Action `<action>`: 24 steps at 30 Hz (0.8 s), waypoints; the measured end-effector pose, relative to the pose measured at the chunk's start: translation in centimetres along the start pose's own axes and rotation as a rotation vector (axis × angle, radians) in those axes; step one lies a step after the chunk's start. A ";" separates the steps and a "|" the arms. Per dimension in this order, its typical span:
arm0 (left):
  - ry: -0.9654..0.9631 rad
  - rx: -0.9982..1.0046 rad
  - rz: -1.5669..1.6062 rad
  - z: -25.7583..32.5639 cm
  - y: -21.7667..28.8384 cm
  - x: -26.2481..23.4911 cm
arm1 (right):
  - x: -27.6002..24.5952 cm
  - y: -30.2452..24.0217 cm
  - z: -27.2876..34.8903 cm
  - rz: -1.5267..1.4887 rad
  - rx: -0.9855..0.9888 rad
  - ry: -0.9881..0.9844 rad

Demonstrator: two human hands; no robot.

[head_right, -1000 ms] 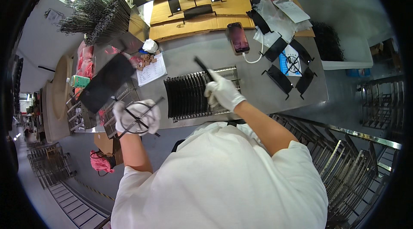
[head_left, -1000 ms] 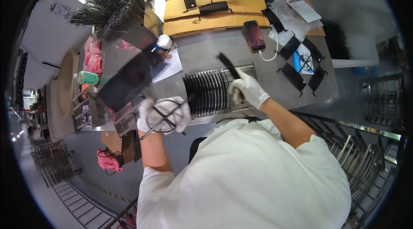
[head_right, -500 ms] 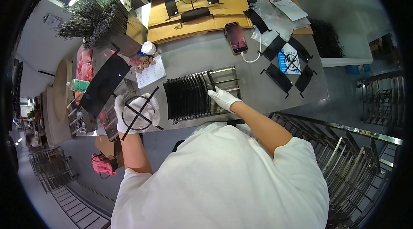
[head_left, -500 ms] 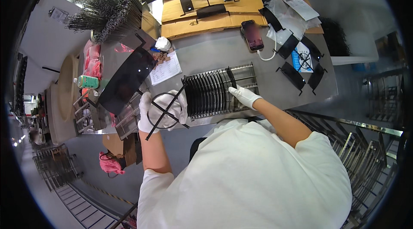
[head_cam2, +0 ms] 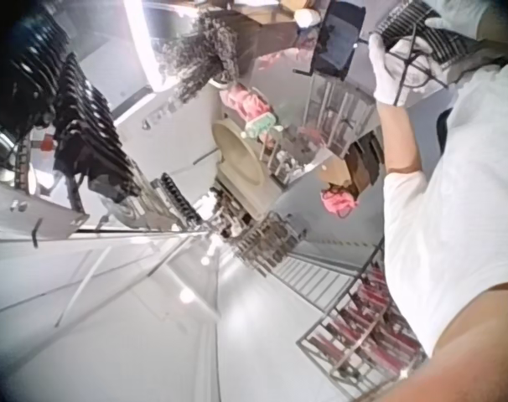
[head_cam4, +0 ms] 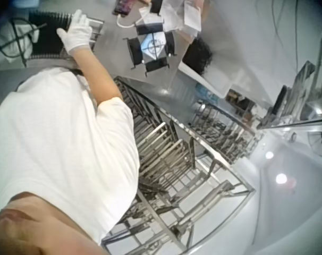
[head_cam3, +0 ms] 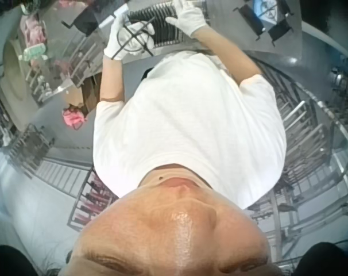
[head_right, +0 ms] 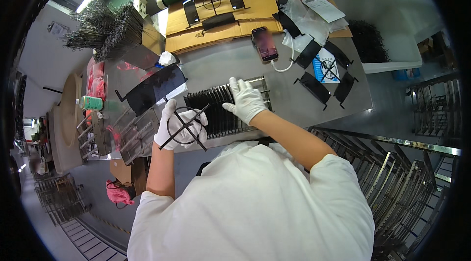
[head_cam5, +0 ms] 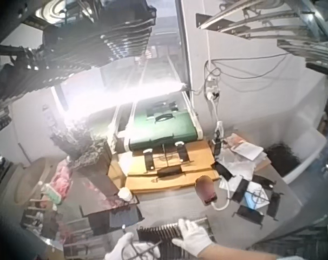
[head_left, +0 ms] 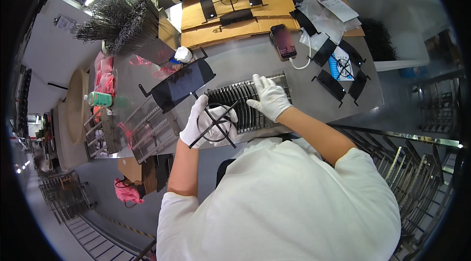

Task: The person handles pink plastic frames and black plastic parts, placing them into a metal rack on a stainless steel table. The person repeatedly picks up parts, aligns them, and inserts them into the rack, then moves the filled rack to a nearby metal shelving unit.

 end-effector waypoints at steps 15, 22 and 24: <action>-0.333 -0.617 -0.487 1.2 0.3 -1.4 | -10.0 -7.9 2.7 -0.534 -0.484 -0.049; -0.171 -0.708 -0.484 2.4 2.1 0.7 | -9.3 -4.9 2.9 -0.394 -0.457 0.616; 0.275 -0.192 -0.214 2.6 3.3 0.4 | -9.4 -1.1 2.9 -0.931 -0.012 0.132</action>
Point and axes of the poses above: each hand's wrist, its own z-axis away from the middle knuckle, its own x-axis out of the palm, y = z × x, the point moved 1 cm from there along -z, towards the middle knuckle, and after that the axes turned 8 degrees about -y, right-handed, at the moved point
